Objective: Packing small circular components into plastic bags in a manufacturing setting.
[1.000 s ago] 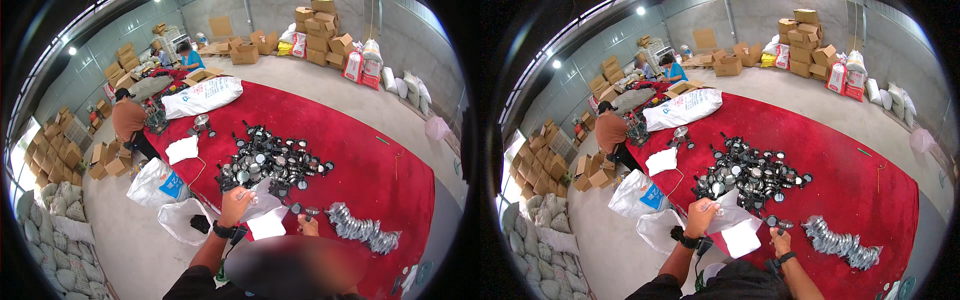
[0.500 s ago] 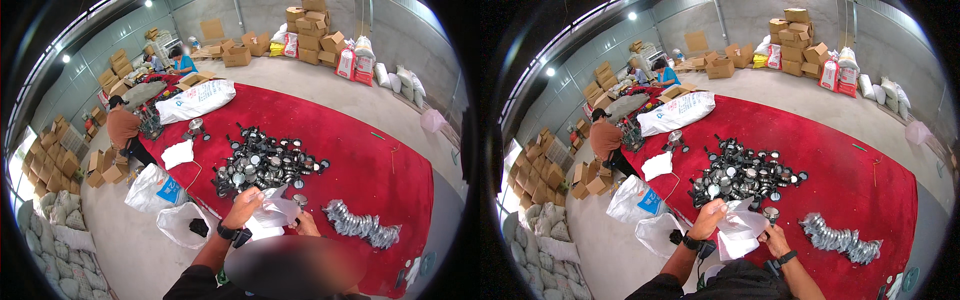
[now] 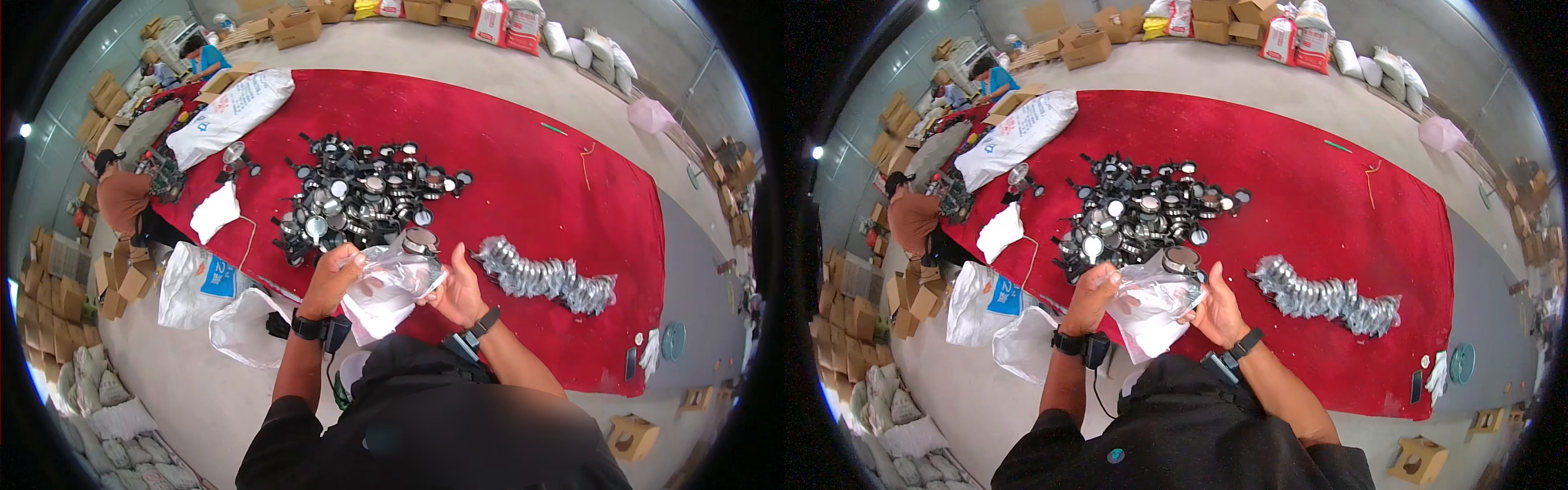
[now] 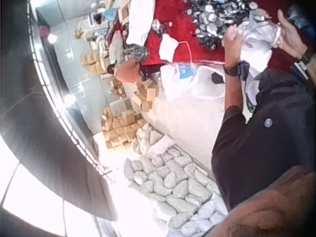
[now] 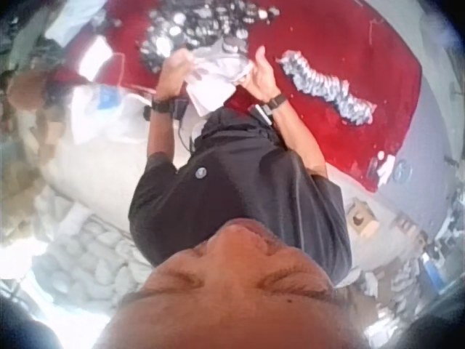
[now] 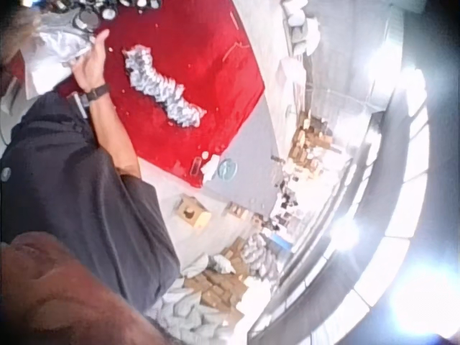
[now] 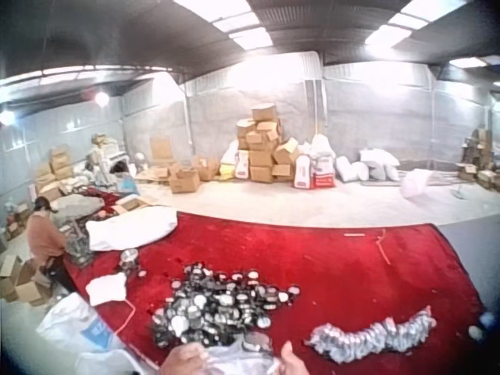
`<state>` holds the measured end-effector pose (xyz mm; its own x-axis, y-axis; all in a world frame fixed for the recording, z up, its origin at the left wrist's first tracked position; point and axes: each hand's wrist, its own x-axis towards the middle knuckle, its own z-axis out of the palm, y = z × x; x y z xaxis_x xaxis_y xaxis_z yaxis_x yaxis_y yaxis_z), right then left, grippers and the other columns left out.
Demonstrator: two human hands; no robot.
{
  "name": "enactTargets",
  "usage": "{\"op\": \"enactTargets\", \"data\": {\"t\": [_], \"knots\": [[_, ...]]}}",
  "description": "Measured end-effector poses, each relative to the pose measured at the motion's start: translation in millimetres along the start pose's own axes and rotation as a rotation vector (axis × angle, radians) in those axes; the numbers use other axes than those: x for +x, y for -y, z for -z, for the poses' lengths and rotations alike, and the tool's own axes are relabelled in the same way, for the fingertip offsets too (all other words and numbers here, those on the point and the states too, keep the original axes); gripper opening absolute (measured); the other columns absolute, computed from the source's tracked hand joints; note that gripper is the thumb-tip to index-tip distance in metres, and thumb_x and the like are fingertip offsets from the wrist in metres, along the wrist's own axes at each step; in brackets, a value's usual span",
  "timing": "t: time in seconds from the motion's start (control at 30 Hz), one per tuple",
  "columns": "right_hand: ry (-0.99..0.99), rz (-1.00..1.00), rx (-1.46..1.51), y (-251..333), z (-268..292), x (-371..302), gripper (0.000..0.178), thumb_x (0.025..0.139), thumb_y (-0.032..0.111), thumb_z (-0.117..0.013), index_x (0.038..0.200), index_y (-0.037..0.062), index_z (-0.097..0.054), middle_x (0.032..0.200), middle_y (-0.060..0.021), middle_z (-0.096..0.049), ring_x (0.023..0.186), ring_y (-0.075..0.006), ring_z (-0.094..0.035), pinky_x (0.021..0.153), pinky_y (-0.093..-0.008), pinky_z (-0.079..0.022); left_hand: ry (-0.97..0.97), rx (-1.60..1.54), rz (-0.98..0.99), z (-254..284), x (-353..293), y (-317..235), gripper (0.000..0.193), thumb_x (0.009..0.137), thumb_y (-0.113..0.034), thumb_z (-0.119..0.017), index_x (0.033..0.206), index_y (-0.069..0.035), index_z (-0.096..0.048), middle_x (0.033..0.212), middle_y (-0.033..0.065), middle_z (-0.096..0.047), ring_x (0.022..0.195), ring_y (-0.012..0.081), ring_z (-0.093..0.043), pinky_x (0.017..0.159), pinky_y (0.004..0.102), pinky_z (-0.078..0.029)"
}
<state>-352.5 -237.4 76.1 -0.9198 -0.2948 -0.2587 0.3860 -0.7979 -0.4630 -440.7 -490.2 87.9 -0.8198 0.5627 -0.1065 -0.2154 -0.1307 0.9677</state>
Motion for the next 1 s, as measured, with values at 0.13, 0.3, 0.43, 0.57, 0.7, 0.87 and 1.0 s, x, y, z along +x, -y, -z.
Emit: {"op": "enactTargets", "data": {"t": [0.13,0.3,0.43,0.57,0.7,0.87,1.0], "knots": [[0.008,0.056,-0.116,-7,31,-3,0.056,0.107,0.053,-0.054,0.131,0.0032,-0.062,0.101,-0.0039,-0.072,0.078,-0.0119,-0.062,0.071,-0.0286,-0.051,0.020,0.070,0.013,-4,3,6,0.028,0.106,-0.028,-0.061,0.097,-0.001,-0.060,0.094,0.0122,-0.073,0.078,0.0183,-0.074,0.065,0.0312,-0.059],[-0.034,0.013,-0.200,-9,35,-8,0.047,0.106,0.045,-0.059,0.122,0.0014,-0.066,0.099,-0.0041,-0.073,0.077,-0.0106,-0.064,0.070,-0.0277,-0.053,0.113,0.083,0.016,4,6,17,0.032,0.105,-0.033,-0.060,0.091,-0.005,-0.058,0.085,0.0008,-0.060,0.078,0.0089,-0.057,0.070,0.0268,-0.048],[-0.071,-0.030,-0.341,-9,31,-4,0.025,0.099,0.024,-0.074,0.111,0.0019,-0.071,0.095,0.0000,-0.072,0.079,-0.0074,-0.062,0.071,-0.0261,-0.052,0.154,0.247,0.014,-7,19,8,0.030,0.106,-0.031,-0.060,0.093,-0.004,-0.060,0.083,-0.0028,-0.055,0.075,0.0058,-0.049,0.068,0.0260,-0.044],[-0.148,0.024,-0.400,-11,34,0,0.019,0.093,0.016,-0.080,0.105,0.0025,-0.072,0.091,-0.0006,-0.072,0.078,-0.0081,-0.063,0.071,-0.0262,-0.051,-0.013,0.386,0.035,5,23,29,0.021,0.104,-0.023,-0.065,0.097,-0.002,-0.064,0.087,0.0001,-0.064,0.075,0.0042,-0.056,0.066,0.0255,-0.047],[-0.265,0.136,-0.461,-15,38,-1,0.017,0.092,0.015,-0.081,0.102,0.0043,-0.073,0.091,-0.0010,-0.072,0.080,-0.0085,-0.064,0.073,-0.0264,-0.052,-0.255,0.563,-0.215,-8,21,44,0.029,0.098,-0.022,-0.072,0.114,0.001,-0.065,0.098,0.0106,-0.071,0.085,0.0197,-0.069,0.076,0.0345,-0.054],[-0.490,0.253,-0.467,-17,46,-4,0.019,0.083,0.013,-0.090,0.092,0.0065,-0.074,0.088,-0.0015,-0.074,0.078,-0.0099,-0.064,0.072,-0.0294,-0.051,-0.728,0.862,-0.365,-34,9,32,0.034,0.082,-0.008,-0.085,0.110,-0.001,-0.068,0.097,0.0126,-0.070,0.082,0.0212,-0.069,0.073,0.0319,-0.055],[-0.469,0.235,-0.507,-20,39,-1,0.019,0.083,0.014,-0.090,0.082,0.0080,-0.071,0.081,-0.0019,-0.073,0.070,-0.0089,-0.064,0.065,-0.0272,-0.050,-0.410,0.518,-0.151,-61,-11,38,0.027,0.082,-0.007,-0.086,0.100,0.001,-0.068,0.076,0.0066,-0.069,0.066,0.0101,-0.064,0.063,0.0265,-0.053]]}}
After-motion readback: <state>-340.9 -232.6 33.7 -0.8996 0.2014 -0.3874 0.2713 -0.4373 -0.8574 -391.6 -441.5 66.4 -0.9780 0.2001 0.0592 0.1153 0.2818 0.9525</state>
